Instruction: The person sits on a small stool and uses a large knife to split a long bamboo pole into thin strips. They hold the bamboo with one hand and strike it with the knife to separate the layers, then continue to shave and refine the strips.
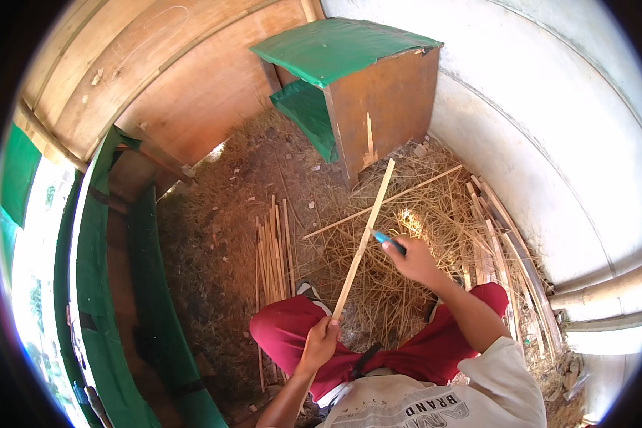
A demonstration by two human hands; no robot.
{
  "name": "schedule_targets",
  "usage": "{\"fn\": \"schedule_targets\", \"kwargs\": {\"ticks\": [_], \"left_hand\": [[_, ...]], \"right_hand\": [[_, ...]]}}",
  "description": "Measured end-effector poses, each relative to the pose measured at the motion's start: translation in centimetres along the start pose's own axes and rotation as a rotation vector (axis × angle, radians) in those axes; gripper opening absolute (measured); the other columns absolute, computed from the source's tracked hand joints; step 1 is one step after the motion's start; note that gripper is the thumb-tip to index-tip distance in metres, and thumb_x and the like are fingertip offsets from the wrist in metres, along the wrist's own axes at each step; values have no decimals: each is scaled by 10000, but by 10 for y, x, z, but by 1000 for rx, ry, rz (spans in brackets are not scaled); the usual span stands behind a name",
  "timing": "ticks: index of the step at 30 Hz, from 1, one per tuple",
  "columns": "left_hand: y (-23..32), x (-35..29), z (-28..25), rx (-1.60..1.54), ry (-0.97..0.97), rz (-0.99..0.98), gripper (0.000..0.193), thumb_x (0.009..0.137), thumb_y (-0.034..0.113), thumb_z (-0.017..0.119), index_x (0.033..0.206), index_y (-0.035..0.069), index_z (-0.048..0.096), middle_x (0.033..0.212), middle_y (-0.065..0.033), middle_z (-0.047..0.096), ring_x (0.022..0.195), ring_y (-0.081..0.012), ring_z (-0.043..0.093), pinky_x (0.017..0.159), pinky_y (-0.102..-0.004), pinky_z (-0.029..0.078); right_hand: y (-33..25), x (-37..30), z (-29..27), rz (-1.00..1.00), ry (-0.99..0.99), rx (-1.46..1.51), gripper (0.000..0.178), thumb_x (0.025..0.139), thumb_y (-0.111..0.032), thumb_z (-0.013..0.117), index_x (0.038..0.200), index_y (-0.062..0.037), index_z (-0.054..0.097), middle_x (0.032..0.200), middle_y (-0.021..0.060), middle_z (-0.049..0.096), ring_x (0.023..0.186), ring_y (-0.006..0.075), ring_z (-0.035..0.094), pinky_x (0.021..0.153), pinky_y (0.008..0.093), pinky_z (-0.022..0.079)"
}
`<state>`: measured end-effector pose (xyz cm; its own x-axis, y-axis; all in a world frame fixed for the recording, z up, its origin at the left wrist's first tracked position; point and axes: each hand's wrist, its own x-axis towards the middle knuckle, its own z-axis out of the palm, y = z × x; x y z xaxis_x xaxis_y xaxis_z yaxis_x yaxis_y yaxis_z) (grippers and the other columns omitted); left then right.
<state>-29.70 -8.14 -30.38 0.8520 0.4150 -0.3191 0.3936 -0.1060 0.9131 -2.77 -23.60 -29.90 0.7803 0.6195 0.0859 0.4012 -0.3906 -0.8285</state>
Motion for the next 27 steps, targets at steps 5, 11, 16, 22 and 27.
{"fn": "schedule_targets", "kwargs": {"ticks": [5, 11, 16, 22, 27], "left_hand": [[-7, 25, 13, 38, 114, 30, 333, 1046, 237, 461, 1077, -53, 621, 656, -13, 507, 594, -79, 479, 541, -272, 407], [-4, 45, 13, 23, 161, -51, 338, 1025, 271, 482, 1029, -37, 620, 698, -98, 589, 604, -171, 551, 575, -341, 456], [10, 41, 15, 355, 282, -20, 379, 1016, 323, 469, 971, -22, 618, 759, -213, 642, 679, -380, 639, 638, -446, 486], [35, 31, 22, 441, 324, 11, 445, 1039, 354, 395, 918, -9, 621, 771, -236, 659, 752, -431, 652, 695, -493, 499], [26, 28, 21, 436, 234, -51, 463, 1045, 375, 379, 1007, 2, 652, 856, -243, 682, 834, -420, 674, 746, -484, 515]], "right_hand": [[1, 1, 24, -29, -51, 18, 423, 954, -424, 581, 876, -22, 690, 579, 119, 574, 518, 261, 579, 517, 403, 445], [7, 7, 22, -135, 52, -50, 407, 945, -424, 589, 842, -46, 696, 560, 130, 577, 494, 303, 587, 489, 406, 452], [4, 6, 14, -233, 73, -169, 375, 935, -409, 609, 828, -64, 708, 550, 113, 588, 476, 287, 598, 451, 390, 455], [0, 4, 19, -323, 196, -131, 341, 927, -383, 632, 811, -71, 708, 580, 85, 587, 448, 253, 562, 421, 373, 431], [-3, 0, 22, -295, 234, -205, 355, 897, -420, 659, 875, -76, 744, 549, 90, 604, 468, 254, 604, 420, 371, 457]]}}
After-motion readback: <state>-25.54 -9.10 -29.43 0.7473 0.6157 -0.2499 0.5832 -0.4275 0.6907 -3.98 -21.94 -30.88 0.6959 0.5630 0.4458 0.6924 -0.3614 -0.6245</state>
